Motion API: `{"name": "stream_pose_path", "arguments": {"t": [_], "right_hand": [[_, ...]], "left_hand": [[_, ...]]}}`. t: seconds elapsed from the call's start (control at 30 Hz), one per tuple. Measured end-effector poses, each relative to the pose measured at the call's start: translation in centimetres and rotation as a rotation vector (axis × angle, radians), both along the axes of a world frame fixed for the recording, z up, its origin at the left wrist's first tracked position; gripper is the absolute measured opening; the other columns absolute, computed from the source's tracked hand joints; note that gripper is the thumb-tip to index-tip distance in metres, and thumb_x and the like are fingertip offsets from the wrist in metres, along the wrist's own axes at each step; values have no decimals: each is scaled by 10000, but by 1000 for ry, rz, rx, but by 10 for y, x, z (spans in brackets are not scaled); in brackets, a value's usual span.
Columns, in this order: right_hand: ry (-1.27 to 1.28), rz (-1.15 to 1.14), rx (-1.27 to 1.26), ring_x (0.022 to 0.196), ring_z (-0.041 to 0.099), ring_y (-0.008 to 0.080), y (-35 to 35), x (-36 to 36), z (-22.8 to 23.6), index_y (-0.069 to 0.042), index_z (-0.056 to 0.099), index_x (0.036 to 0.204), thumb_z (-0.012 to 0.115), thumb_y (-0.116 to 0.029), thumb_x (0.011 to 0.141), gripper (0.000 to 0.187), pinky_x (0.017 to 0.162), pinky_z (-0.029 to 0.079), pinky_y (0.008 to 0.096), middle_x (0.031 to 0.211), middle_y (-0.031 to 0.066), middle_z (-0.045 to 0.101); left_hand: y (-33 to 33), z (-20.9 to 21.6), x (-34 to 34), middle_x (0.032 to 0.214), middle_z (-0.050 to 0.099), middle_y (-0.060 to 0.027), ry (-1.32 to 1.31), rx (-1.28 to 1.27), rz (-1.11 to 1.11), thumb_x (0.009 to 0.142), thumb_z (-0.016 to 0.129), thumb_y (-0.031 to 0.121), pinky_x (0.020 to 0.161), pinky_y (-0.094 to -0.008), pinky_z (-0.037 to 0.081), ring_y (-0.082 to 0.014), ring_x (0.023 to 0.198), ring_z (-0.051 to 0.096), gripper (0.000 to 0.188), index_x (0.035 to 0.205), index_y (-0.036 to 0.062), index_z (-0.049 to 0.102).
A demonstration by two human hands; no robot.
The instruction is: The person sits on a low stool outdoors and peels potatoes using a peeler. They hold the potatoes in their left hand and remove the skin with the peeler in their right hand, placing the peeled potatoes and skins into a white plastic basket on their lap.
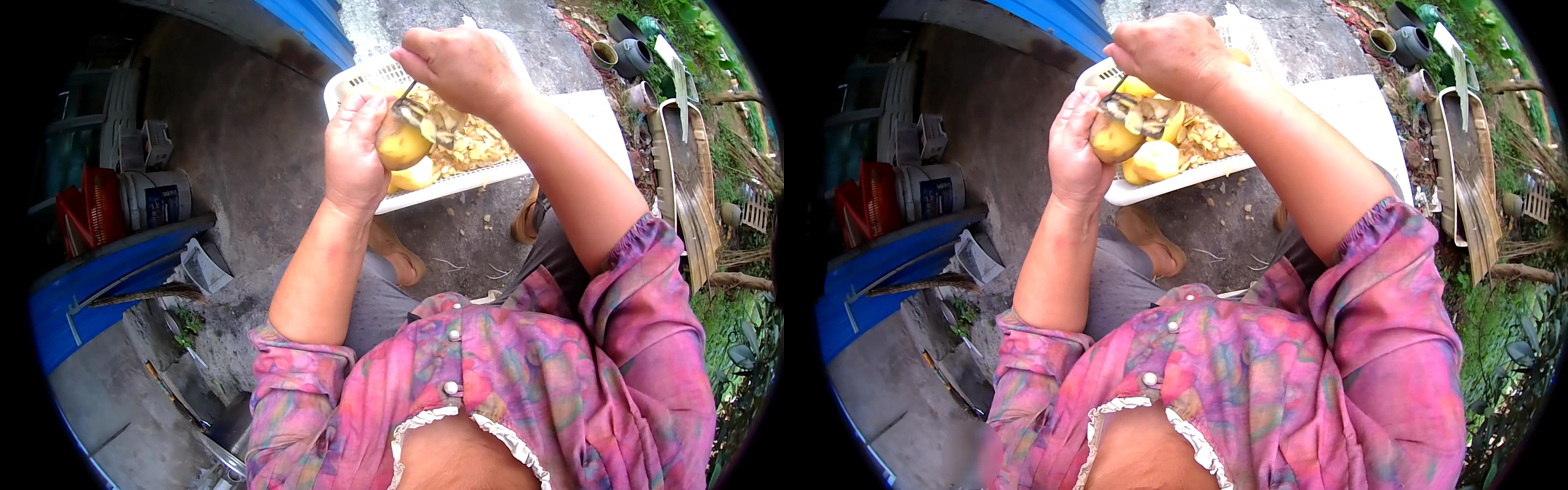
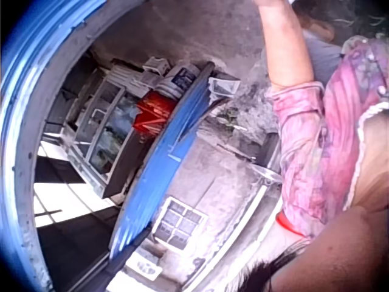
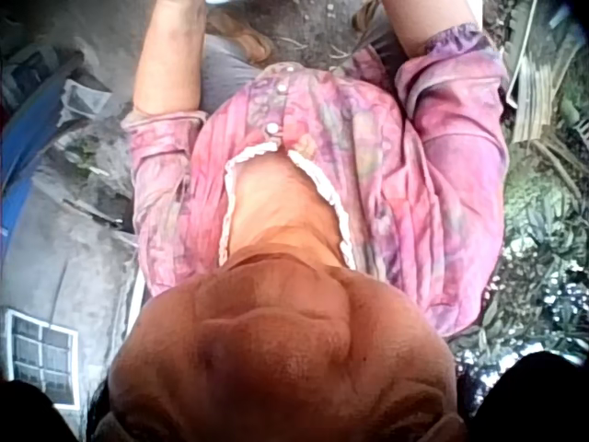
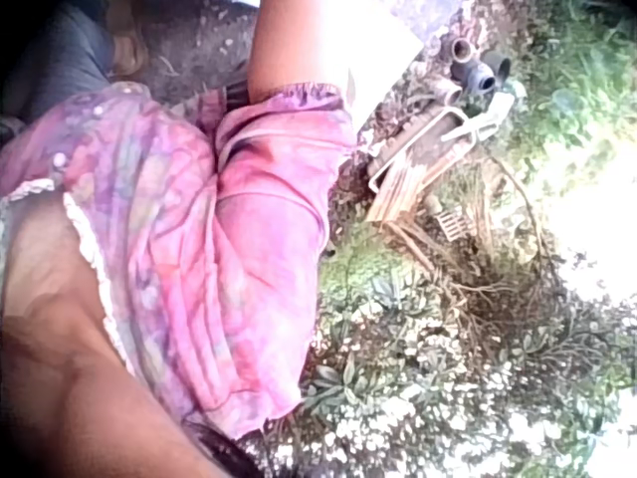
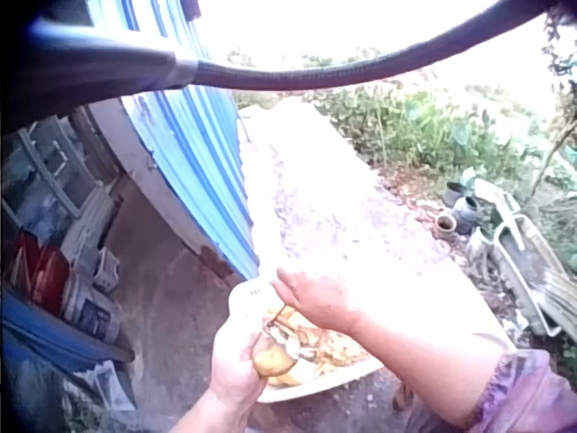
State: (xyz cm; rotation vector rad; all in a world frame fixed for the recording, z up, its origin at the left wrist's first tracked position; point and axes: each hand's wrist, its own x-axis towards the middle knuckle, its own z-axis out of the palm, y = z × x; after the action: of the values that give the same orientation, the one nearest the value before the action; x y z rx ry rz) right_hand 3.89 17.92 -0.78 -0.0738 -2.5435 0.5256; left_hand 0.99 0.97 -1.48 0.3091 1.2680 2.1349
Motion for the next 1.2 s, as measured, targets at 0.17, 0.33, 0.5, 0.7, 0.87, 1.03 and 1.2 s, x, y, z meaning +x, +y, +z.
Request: {"name": "stream_pose_path", "arguments": {"t": [0.17,0.33,0.5,0.7,0.87,1.03,1.2], "right_hand": [[-192,-269,-23,687,646,324,43,-5,-15,-115,653,865,547,-386,907,295,625,507,444,716,137,652],[-151,-38,-52,675,642,336,1,0,12,-97,638,810,546,-367,908,302,621,508,433,699,137,644],[-309,-216,63,674,668,260,28,-11,-7,-104,612,812,505,-389,939,330,586,530,408,699,101,658],[-93,-121,126,615,649,270,0,-3,2,-115,597,763,540,-377,913,308,608,514,415,626,71,634],[139,7,233,497,612,198,-7,1,-5,-139,543,700,577,-315,903,271,549,486,354,546,29,595],[-230,-308,148,585,627,275,36,-9,-16,-96,593,745,549,-339,904,295,583,499,407,631,115,621],[-151,-252,-1,582,640,263,21,-4,-5,-106,603,771,548,-369,915,304,562,510,390,630,99,630]], "left_hand": [[0,13,2,914,647,-113,85,70,-46,945,476,120,770,-289,530,-163,813,641,169,971,-16,572],[-3,2,-5,931,642,-110,86,-4,-6,947,473,121,775,-284,522,-157,823,632,167,970,-13,571],[-2,3,-2,943,631,-104,10,-5,-73,953,467,127,799,-281,507,-159,846,624,171,979,-8,570],[0,-7,-8,1025,619,-129,-183,-67,54,968,430,139,818,-312,509,-186,909,617,217,1043,-26,550],[-4,-16,-14,1112,611,-151,-186,-116,-15,989,364,175,882,-378,512,-244,1007,620,319,1175,-42,505],[-5,-8,-11,1042,617,-134,-223,-42,13,963,464,129,860,-349,521,-221,960,626,202,1069,-27,534],[-6,-3,-14,1088,612,-129,-400,-93,16,980,473,268,848,-372,528,-234,964,627,304,1112,1,531]]}}
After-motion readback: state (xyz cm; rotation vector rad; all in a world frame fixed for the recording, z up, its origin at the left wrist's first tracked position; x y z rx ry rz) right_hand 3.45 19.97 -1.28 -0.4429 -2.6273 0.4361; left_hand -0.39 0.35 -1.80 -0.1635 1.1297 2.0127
